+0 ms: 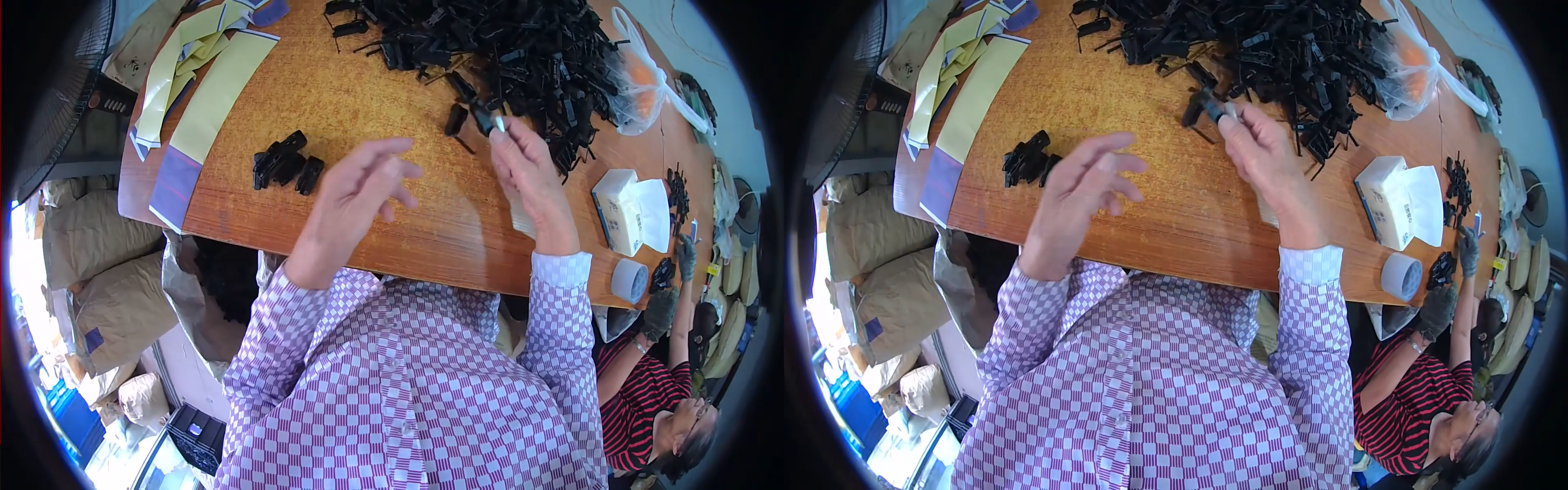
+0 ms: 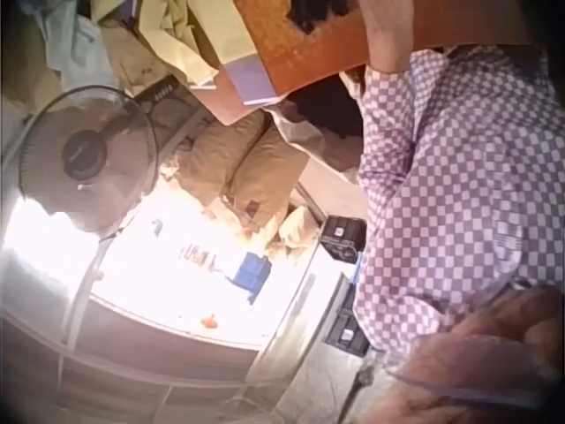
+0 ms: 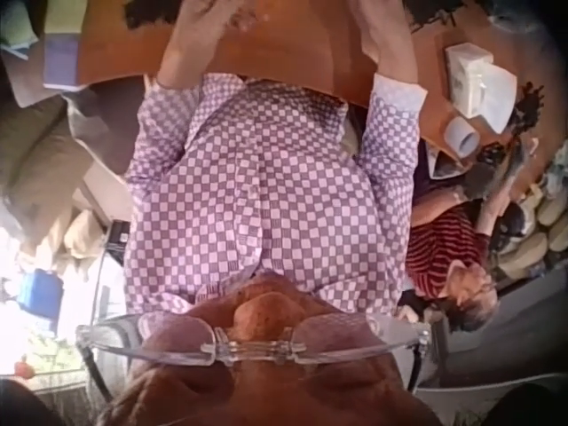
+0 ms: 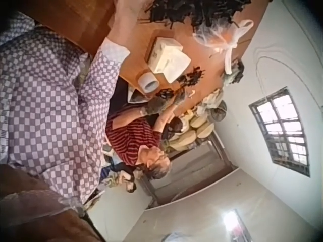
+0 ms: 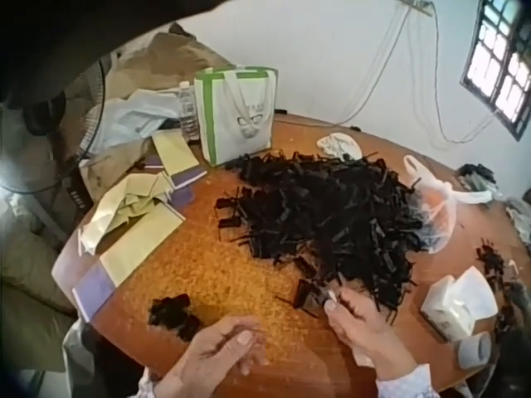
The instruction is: Manually assembling or inspecting small black plastic components at a workbench.
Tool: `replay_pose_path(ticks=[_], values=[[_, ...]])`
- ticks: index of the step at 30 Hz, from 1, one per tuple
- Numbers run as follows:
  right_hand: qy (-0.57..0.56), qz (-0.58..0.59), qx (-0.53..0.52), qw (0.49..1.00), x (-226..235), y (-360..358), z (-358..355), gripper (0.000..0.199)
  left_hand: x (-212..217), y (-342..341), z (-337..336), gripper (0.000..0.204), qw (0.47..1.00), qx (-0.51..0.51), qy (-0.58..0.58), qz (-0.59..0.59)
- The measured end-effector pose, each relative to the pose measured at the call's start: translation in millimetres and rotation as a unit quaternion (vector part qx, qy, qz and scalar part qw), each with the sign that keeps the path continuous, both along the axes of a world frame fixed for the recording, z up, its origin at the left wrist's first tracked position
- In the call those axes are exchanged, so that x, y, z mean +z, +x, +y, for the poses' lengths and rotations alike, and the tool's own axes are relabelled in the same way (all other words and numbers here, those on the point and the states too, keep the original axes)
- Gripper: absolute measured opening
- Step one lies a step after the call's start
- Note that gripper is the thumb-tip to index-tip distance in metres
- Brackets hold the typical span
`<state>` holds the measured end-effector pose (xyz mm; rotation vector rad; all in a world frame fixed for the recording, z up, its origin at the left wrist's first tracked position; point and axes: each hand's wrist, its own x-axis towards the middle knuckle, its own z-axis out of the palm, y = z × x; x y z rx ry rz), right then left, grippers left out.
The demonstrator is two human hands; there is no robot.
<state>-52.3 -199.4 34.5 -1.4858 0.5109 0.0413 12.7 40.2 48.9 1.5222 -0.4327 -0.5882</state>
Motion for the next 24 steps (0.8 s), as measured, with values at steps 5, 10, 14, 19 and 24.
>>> replay_pose_path(ticks=[5, 10, 14, 19, 24], values=[[-0.189, -0.069, 0.134, 0.97, -0.7, -33.0, 9.1, 0.027, -22.0, -9.1, -36.9, 0.05, 0.895, -0.132, -0.16, 0.394], [-0.213, -0.093, 0.169, 0.958, 6.5, -56.4, 9.7, 0.027, -35.9, -20.1, -50.3, 0.048, 0.866, -0.168, -0.171, 0.438], [-0.233, -0.142, 0.201, 0.941, 0.9, -71.2, 3.5, 0.028, -39.7, -35.7, -48.8, 0.045, 0.746, -0.168, -0.235, 0.599], [-0.199, -0.163, 0.217, 0.942, 4.5, -77.0, 7.3, 0.03, -36.3, -49.1, -43.0, 0.042, 0.715, -0.131, -0.246, 0.642], [-0.202, -0.177, 0.201, 0.942, -7.1, -78.2, 14.3, 0.032, -31.3, -56.7, -41.7, 0.029, 0.715, -0.115, -0.273, 0.633]])
